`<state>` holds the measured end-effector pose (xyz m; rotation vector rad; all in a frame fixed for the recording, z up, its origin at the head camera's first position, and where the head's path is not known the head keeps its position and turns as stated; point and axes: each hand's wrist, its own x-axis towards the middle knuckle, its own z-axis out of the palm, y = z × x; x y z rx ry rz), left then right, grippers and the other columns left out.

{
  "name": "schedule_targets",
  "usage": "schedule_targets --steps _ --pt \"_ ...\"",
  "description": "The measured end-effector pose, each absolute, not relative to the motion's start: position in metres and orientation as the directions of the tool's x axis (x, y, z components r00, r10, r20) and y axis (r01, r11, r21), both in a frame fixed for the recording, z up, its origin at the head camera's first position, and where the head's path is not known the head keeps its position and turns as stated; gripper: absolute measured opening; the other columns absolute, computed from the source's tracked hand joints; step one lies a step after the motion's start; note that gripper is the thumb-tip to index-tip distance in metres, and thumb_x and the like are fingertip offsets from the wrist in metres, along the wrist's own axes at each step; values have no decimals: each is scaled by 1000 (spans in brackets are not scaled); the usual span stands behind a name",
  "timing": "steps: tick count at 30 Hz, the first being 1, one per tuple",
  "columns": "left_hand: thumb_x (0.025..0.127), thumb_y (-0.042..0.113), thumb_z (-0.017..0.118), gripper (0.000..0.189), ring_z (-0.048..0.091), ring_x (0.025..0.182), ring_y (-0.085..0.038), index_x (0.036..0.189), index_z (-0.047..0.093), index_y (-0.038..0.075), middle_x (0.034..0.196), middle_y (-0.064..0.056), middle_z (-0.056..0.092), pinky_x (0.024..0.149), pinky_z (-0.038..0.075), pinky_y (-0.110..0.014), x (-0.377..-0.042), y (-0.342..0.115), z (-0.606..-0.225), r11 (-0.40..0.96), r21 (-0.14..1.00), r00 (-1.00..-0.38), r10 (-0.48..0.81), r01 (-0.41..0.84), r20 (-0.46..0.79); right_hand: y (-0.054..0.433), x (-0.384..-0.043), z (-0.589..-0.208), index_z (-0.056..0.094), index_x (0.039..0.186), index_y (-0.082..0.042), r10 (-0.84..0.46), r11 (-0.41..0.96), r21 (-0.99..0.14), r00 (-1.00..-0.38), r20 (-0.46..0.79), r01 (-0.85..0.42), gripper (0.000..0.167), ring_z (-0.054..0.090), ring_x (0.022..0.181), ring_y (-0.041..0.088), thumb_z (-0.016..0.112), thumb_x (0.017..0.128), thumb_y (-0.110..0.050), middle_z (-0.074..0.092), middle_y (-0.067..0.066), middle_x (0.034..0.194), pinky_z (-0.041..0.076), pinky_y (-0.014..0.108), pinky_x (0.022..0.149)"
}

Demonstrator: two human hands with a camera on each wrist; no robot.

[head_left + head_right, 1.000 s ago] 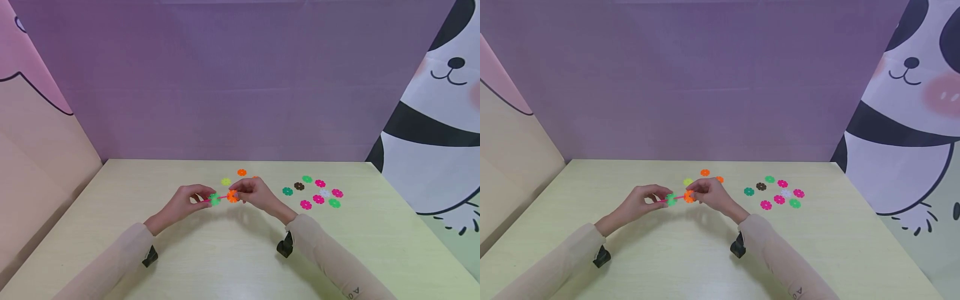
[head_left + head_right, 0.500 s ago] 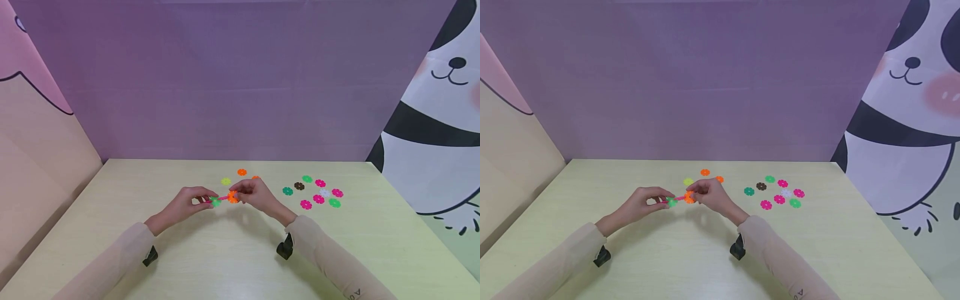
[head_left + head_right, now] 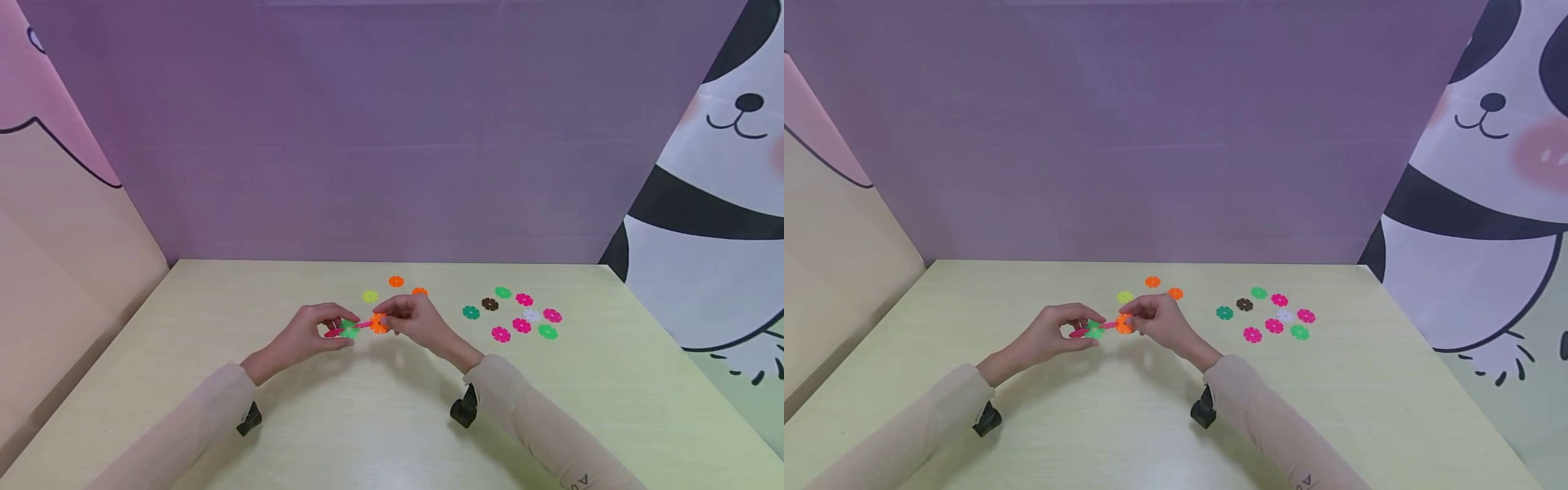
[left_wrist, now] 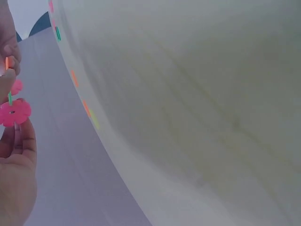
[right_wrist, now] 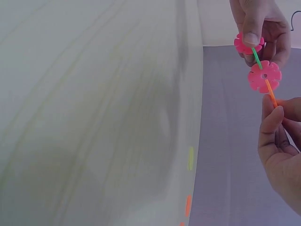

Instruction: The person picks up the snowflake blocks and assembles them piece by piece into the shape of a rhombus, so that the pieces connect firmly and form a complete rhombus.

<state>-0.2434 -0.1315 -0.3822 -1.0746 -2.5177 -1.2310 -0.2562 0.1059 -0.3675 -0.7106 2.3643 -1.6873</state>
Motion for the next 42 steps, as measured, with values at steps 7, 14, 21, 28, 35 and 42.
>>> schedule_targets --steps 7,14,21,28,35,42 --pt "72 12 77 28 57 75 -6 98 67 16 91 7 66 68 50 -21 -243 -128 -384 425 625 -742 521 655 423 106 -253 -367 65 103 0 -451 263 -924 -882 138 -279 19 60 69 16 57 86 -1 68 16 92 51 37 63" --pt "75 14 75 19 55 72 -7 92 68 17 88 6 66 65 50 -22 -242 -124 -385 420 635 -754 468 648 460 105 -252 -368 65 104 1 -446 249 -925 -881 154 -288 19 59 69 22 57 86 -1 67 18 93 51 34 62" --pt "79 13 71 8 54 69 -7 86 68 15 82 9 64 61 48 -22 -243 -121 -385 400 627 -739 455 668 497 103 -252 -370 64 105 2 -443 241 -930 -884 148 -276 21 60 70 22 57 86 0 66 23 94 49 25 60" --pt "78 6 70 9 57 72 -7 86 69 8 83 5 66 66 50 -23 -242 -122 -383 383 658 -751 465 648 469 97 -238 -355 62 104 10 -451 240 -924 -877 164 -296 21 59 68 18 54 85 6 64 29 94 47 22 59" --pt "78 6 70 8 57 72 -7 86 69 7 83 5 67 68 50 -24 -242 -122 -383 374 664 -749 476 647 462 98 -245 -365 64 103 8 -459 223 -928 -872 171 -299 20 61 76 34 56 84 6 65 27 95 49 25 60" --pt "79 8 70 8 58 73 -8 87 69 7 84 5 67 69 51 -23 -242 -122 -385 348 676 -741 489 650 461 100 -251 -371 66 102 4 -469 231 -931 -871 150 -284 19 64 72 15 59 84 2 67 22 94 52 48 76"
